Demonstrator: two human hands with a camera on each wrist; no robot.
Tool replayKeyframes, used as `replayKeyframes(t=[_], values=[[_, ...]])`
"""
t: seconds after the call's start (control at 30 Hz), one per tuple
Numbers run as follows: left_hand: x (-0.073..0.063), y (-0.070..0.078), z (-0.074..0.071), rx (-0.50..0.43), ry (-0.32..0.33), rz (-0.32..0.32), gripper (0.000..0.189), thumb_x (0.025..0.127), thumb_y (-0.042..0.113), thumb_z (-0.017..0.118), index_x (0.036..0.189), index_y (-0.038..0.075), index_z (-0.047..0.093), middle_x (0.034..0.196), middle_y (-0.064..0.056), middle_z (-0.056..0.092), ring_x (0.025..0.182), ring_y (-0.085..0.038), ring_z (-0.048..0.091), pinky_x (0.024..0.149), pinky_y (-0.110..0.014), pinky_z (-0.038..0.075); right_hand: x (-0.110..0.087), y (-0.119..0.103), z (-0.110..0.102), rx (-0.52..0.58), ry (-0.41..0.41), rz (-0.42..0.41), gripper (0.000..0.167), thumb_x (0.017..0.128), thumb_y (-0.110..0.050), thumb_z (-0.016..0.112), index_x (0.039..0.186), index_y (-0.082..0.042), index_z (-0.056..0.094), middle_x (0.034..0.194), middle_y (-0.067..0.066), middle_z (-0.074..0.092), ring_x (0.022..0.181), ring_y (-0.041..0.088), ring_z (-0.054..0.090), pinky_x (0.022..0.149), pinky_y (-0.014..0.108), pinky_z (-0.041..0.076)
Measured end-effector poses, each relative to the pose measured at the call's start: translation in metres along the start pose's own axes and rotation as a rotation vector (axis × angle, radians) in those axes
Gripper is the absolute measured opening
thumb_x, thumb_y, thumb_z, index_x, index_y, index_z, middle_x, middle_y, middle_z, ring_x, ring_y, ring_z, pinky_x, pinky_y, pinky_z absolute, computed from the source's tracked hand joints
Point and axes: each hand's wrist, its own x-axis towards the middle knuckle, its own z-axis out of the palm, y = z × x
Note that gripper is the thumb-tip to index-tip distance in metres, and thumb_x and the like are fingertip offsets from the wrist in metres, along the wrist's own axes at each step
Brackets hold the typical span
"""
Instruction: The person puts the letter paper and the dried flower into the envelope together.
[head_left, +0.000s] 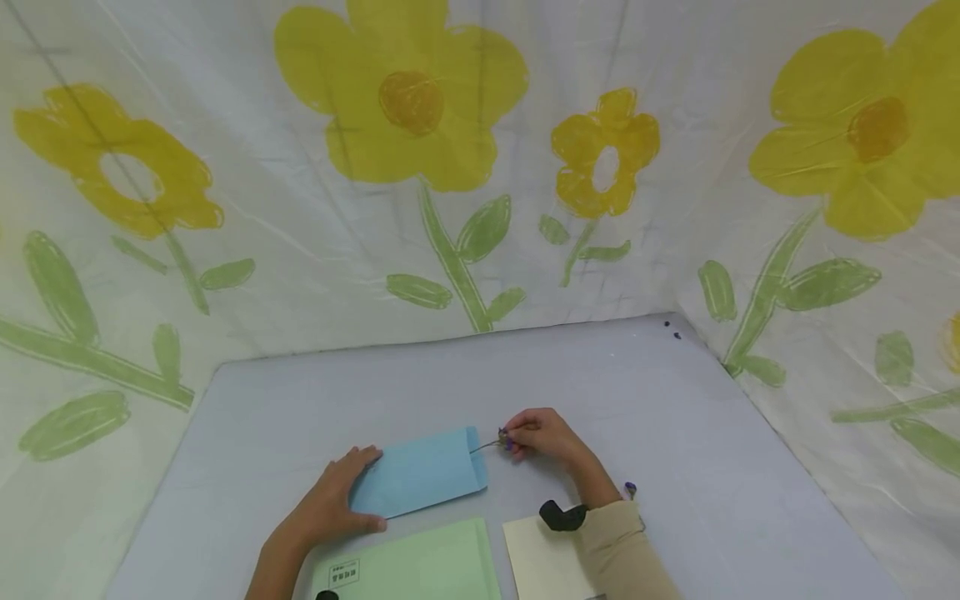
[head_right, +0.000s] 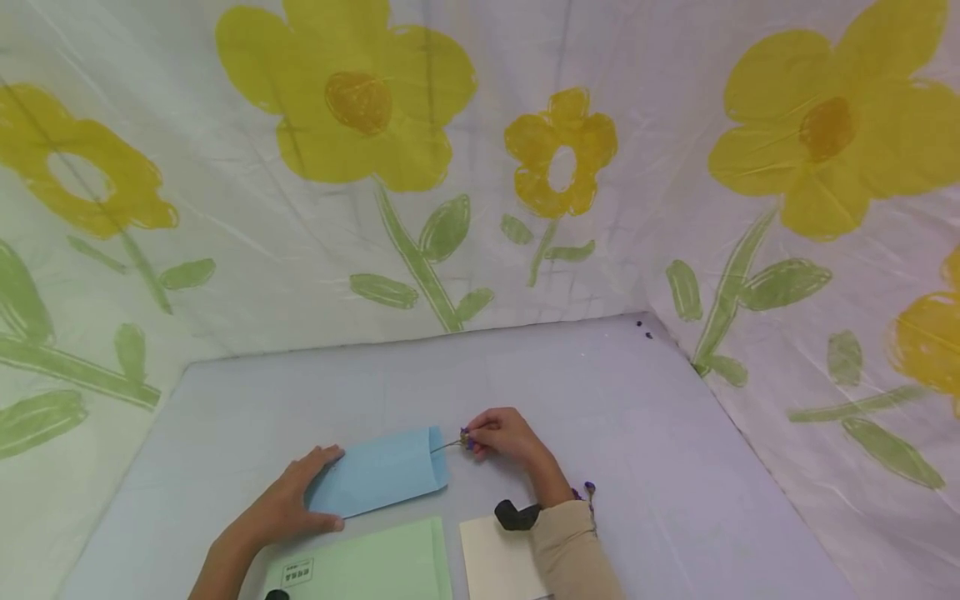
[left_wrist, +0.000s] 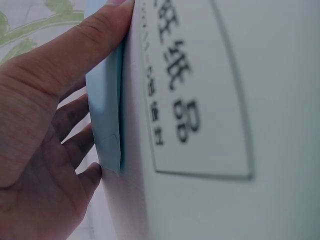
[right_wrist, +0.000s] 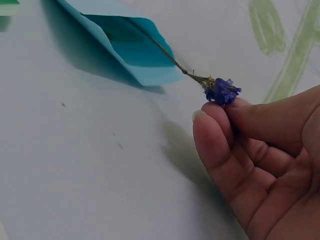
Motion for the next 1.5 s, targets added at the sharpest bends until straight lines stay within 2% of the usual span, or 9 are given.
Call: replayKeyframes(t=[0.37, 0.57, 0.9, 1.2, 1.5], values=[[0.001, 0.003, 0.003, -0.007, -0.005, -0.008, 0.113, 0.060, 0.055, 0.091, 0.152, 0.009, 0.042, 0.156, -0.016, 0.039, 0.148, -0.041, 0.022, 0.121, -0.059, 0.009, 0.003, 0.000, 0.016, 0.080, -0.031, 0.026, 0.012, 0.095, 0.003, 0.063, 0.102, 0.011, 0.068, 0.085, 0.014, 0.072, 0.068, 0.017, 0.069, 0.066, 0.032, 0.063], [0.000, 0.003, 0.002, -0.001, -0.005, -0.008, 0.113, 0.060, 0.053, 0.091, 0.152, 0.009, 0.042, 0.156, -0.017, 0.039, 0.148, -0.042, 0.022, 0.121, -0.059, 0.010, 0.003, -0.002, 0.024, 0.072, -0.040, 0.026, 0.011, 0.094, 0.002, 0.065, 0.101, 0.010, 0.069, 0.086, 0.014, 0.073, 0.067, 0.017, 0.069, 0.066, 0.033, 0.063], [-0.001, 0.001, 0.000, -0.003, 0.002, 0.004, 0.112, 0.061, 0.052, 0.092, 0.151, 0.008, 0.042, 0.155, -0.017, 0.040, 0.147, -0.042, 0.022, 0.120, -0.060, 0.011, 0.007, -0.006, 0.039, -0.014, -0.001, 0.004, 0.009, 0.093, 0.001, 0.067, 0.097, 0.008, 0.071, 0.083, 0.013, 0.072, 0.065, 0.017, 0.068, 0.063, 0.032, 0.062], [-0.002, 0.003, -0.001, -0.007, -0.003, -0.009, 0.111, 0.061, 0.050, 0.092, 0.152, 0.009, 0.042, 0.156, -0.017, 0.039, 0.148, -0.042, 0.021, 0.121, -0.059, 0.010, 0.009, -0.014, 0.053, -0.181, 0.076, 0.015, 0.005, 0.090, -0.002, 0.070, 0.091, 0.002, 0.073, 0.079, 0.005, 0.070, 0.062, 0.014, 0.066, 0.059, 0.029, 0.061], [-0.001, 0.002, -0.001, -0.007, -0.004, -0.008, 0.112, 0.061, 0.052, 0.092, 0.152, 0.009, 0.042, 0.156, -0.016, 0.039, 0.148, -0.041, 0.021, 0.121, -0.059, 0.009, 0.010, -0.015, 0.059, -0.253, 0.069, -0.010, 0.006, 0.092, -0.005, 0.069, 0.090, -0.002, 0.073, 0.073, 0.002, 0.066, 0.060, 0.014, 0.062, 0.055, 0.029, 0.059]])
